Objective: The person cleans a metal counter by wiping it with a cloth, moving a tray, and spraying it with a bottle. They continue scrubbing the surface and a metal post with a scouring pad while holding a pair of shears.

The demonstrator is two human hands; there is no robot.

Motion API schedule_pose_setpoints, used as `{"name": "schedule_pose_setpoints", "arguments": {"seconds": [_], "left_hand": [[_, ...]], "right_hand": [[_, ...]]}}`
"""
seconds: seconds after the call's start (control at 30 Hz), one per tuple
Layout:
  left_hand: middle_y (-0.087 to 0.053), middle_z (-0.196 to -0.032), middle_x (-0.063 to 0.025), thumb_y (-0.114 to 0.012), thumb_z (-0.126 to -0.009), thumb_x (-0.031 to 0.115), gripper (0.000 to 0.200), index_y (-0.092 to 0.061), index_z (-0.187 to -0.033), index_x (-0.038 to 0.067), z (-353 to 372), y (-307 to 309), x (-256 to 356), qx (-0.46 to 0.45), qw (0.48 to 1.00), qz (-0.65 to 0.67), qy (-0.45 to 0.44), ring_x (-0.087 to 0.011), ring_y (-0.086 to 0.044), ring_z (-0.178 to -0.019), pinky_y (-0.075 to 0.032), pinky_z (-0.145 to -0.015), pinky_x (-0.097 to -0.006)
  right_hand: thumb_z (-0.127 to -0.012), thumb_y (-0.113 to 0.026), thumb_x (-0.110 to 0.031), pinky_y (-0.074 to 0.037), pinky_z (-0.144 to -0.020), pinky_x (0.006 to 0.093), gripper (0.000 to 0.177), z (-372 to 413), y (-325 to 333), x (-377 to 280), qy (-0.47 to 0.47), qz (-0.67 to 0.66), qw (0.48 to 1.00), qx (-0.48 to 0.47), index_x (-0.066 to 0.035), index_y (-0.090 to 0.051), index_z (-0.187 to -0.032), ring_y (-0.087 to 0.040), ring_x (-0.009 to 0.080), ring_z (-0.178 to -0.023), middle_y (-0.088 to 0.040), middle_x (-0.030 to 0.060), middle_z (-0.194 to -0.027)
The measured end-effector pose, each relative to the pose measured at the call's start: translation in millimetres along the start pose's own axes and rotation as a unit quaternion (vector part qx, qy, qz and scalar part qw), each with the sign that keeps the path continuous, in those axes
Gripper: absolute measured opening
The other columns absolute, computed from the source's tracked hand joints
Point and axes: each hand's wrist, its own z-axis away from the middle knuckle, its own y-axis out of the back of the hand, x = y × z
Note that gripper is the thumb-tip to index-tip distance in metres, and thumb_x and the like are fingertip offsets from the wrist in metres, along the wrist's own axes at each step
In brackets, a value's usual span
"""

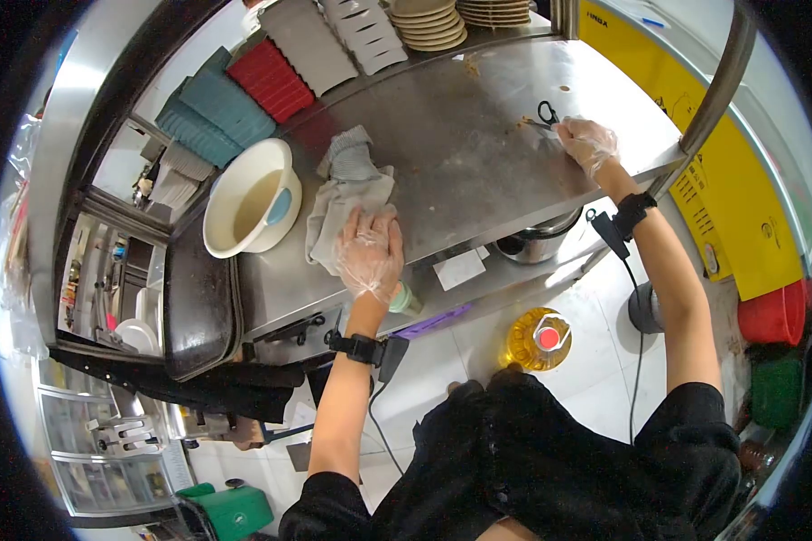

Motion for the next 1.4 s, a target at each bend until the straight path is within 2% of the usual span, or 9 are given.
{"name": "schedule_pose_setpoints", "arguments": {"seconds": [0.2, 0.63, 0.83, 0.87, 1.03, 1.1, 1.23, 1.33, 1.4], "left_hand": [[-0.068, -0.102, -0.0074, -0.058, -0.09, 0.02, 0.016, -0.068, -0.102, 0.016, -0.1, -1.5, -1.0, 0.016, 1.0, -0.008, -0.009, -0.0339, -0.056, -0.115, -0.043, -0.097, -0.0438], [-0.066, -0.103, -0.007, -0.059, -0.088, 0.023, 0.024, -0.066, -0.11, 0.017, -0.2, -1.9, -3.1, 0.013, 1.0, -0.011, 0.003, -0.03, -0.057, -0.113, -0.044, -0.09, -0.0424], [-0.063, -0.111, -0.0133, -0.062, -0.086, 0.023, 0.03, -0.062, -0.115, 0.014, -34.7, 30.1, -5.3, 0.009, 0.996, 0.07, 0.058, -0.0353, -0.058, -0.106, -0.046, -0.091, -0.0445], [-0.062, -0.112, -0.0129, -0.064, -0.084, 0.023, 0.034, -0.06, -0.116, 0.012, -37.9, 39.2, -5.9, -0.014, 0.998, 0.013, 0.067, -0.0346, -0.058, -0.106, -0.048, -0.089, -0.0434], [-0.061, -0.115, -0.0133, -0.064, -0.084, 0.024, 0.038, -0.058, -0.12, 0.011, -13.4, 41.3, -33.3, 0.036, 0.996, 0.001, 0.082, -0.0344, -0.058, -0.107, -0.049, -0.088, -0.0435], [-0.06, -0.117, -0.0136, -0.065, -0.084, 0.025, 0.04, -0.058, -0.121, 0.011, 2.1, 43.2, -41.1, 0.048, 0.995, 0.0, 0.093, -0.0347, -0.058, -0.107, -0.049, -0.089, -0.0437], [-0.056, -0.124, -0.0144, -0.068, -0.078, 0.035, 0.059, -0.052, -0.129, 0.009, 11.3, 52.4, -52.2, -0.047, 0.984, 0.032, 0.169, -0.0363, -0.051, -0.119, -0.044, -0.098, -0.0433], [-0.055, -0.128, -0.0141, -0.069, -0.078, 0.038, 0.067, -0.049, -0.134, 0.008, 4.5, 59.4, -47.8, -0.105, 0.976, 0.037, 0.187, -0.0355, -0.05, -0.121, -0.042, -0.1, -0.0428], [-0.056, -0.126, -0.0189, -0.067, -0.081, 0.04, 0.067, -0.044, -0.138, 0.013, 2.1, 51.1, -45.8, -0.061, 0.99, 0.001, 0.126, -0.0359, -0.058, -0.109, -0.048, -0.094, -0.0456]], "right_hand": [[-0.097, -0.045, -0.048, -0.049, -0.082, 0.0431, 0.04, -1.9, 7.7, -8.7, -0.06, -0.028, 0.997, -0.048, -0.014, -0.068, -0.095, -0.064, 0.0331, -0.095, -0.069, 0.0113, -0.097], [-0.096, -0.048, -0.045, -0.047, -0.084, 0.0449, 0.04, 25.3, 21.5, -31.5, 0.041, -0.015, 0.998, -0.053, -0.01, -0.068, -0.098, -0.062, 0.0357, -0.097, -0.068, 0.0152, -0.099], [-0.098, -0.045, -0.045, -0.048, -0.084, 0.0385, 0.043, 37.1, 10.4, -53.4, -0.019, -0.239, 0.966, -0.1, -0.008, -0.067, -0.101, -0.062, 0.032, -0.094, -0.066, 0.0146, -0.096], [-0.096, -0.052, -0.036, -0.048, -0.084, 0.0362, 0.032, 25.4, -9.1, -36.2, 0.123, -0.26, 0.954, -0.079, -0.008, -0.065, -0.105, -0.061, 0.0306, -0.1, -0.064, 0.0146, -0.098], [-0.089, -0.067, -0.015, -0.047, -0.073, 0.0326, 0.02, 26.5, -8.5, -51.9, 0.324, -0.226, 0.916, 0.074, -0.009, -0.059, -0.106, -0.058, 0.0251, -0.085, -0.062, 0.009, -0.09], [-0.089, -0.067, -0.016, -0.044, -0.063, 0.0282, 0.018, 0.3, -50.6, -39.5, 0.017, -0.509, 0.837, -0.201, -0.007, -0.056, -0.098, -0.052, 0.0159, -0.071, -0.057, 0.0043, -0.081], [-0.09, -0.067, -0.019, -0.04, -0.057, 0.0245, 0.018, -5.1, -58.5, -65.0, 0.083, -0.592, 0.788, -0.147, -0.006, -0.054, -0.09, -0.048, 0.0097, -0.065, -0.053, 0.0012, -0.075], [-0.091, -0.065, -0.018, -0.039, -0.056, 0.0222, 0.015, 6.3, -38.4, -96.8, -0.052, -0.489, 0.84, -0.228, -0.006, -0.056, -0.09, -0.046, 0.0098, -0.065, -0.055, 0.0014, -0.076], [-0.09, -0.065, -0.013, -0.043, -0.059, 0.0257, 0.014, 11.1, -45.8, -107.6, 0.23, -0.452, 0.859, -0.075, -0.005, -0.058, -0.099, -0.048, 0.011, -0.068, -0.058, 0.0027, -0.085]]}}
